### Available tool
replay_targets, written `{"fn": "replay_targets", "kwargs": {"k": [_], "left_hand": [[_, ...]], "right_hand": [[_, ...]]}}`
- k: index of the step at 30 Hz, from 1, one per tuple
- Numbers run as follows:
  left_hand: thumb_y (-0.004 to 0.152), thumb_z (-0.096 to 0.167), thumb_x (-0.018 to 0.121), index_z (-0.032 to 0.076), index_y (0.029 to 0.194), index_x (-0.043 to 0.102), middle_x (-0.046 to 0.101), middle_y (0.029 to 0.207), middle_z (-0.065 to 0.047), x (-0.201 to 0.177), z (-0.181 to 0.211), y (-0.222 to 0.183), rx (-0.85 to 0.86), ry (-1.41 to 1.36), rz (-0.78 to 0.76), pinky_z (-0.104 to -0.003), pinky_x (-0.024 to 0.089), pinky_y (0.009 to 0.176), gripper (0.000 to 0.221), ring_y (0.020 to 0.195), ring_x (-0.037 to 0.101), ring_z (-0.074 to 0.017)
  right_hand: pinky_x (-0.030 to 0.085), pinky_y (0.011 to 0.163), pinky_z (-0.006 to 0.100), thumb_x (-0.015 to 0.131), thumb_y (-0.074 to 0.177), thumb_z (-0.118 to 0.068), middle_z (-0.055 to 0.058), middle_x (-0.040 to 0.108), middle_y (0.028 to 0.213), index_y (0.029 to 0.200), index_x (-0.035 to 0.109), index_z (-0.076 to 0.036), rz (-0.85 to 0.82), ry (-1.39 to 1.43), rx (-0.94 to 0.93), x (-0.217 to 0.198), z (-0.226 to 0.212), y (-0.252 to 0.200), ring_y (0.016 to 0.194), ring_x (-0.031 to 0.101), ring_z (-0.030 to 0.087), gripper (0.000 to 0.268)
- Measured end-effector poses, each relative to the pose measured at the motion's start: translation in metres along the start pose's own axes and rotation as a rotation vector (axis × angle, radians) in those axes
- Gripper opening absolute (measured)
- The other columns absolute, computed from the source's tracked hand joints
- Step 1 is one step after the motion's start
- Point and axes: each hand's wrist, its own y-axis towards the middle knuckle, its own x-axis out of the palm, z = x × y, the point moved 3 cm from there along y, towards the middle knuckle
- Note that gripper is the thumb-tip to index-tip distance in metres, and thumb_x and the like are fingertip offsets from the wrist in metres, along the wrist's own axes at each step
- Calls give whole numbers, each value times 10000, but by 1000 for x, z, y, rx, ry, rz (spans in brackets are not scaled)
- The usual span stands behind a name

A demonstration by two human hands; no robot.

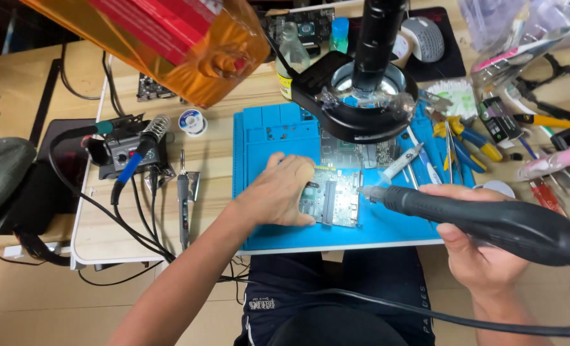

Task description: Using a heat gun, flux syringe, and tweezers to perform rework or repair on a circuit board.

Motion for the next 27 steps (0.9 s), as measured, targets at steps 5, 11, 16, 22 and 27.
{"fn": "replay_targets", "kwargs": {"k": [5,11,16,22,27], "left_hand": [[607,627,1057,109,1101,510,615,1188,-94,-2,1,2,-55,-40,-26,-531,340,1127,901,1071,604,-301],[860,416,804,124,993,520,577,884,-29,1,-22,35,-278,-67,99,-485,401,1014,428,841,587,-271],[947,385,782,69,1197,569,721,1054,-59,-1,-32,74,-534,-102,171,-539,484,980,455,1069,698,-368],[940,381,564,204,992,712,813,1117,-81,-40,3,94,-825,-279,16,-528,593,884,236,1133,743,-391],[918,383,600,184,1003,701,797,1105,-81,-32,0,102,-713,-222,42,-532,571,904,240,1107,735,-387]], "right_hand": [[616,945,355,627,985,-334,275,780,1244,1225,694,131,28,-14,-35,-9,1,-8,1006,778,302,528],[662,1095,433,631,1012,-326,287,760,1283,1267,626,95,31,37,-26,-11,13,-21,1174,801,369,492],[661,1056,424,623,1014,-353,289,766,1264,1233,615,90,67,18,-28,-15,14,-25,1129,806,359,495],[710,1110,496,664,1038,-362,279,757,1264,1280,552,-32,70,97,-60,-21,35,-33,1216,827,433,424],[709,991,575,607,1096,-301,399,708,1193,1333,404,-9,151,-85,-278,-31,34,-35,1114,809,564,427]]}}
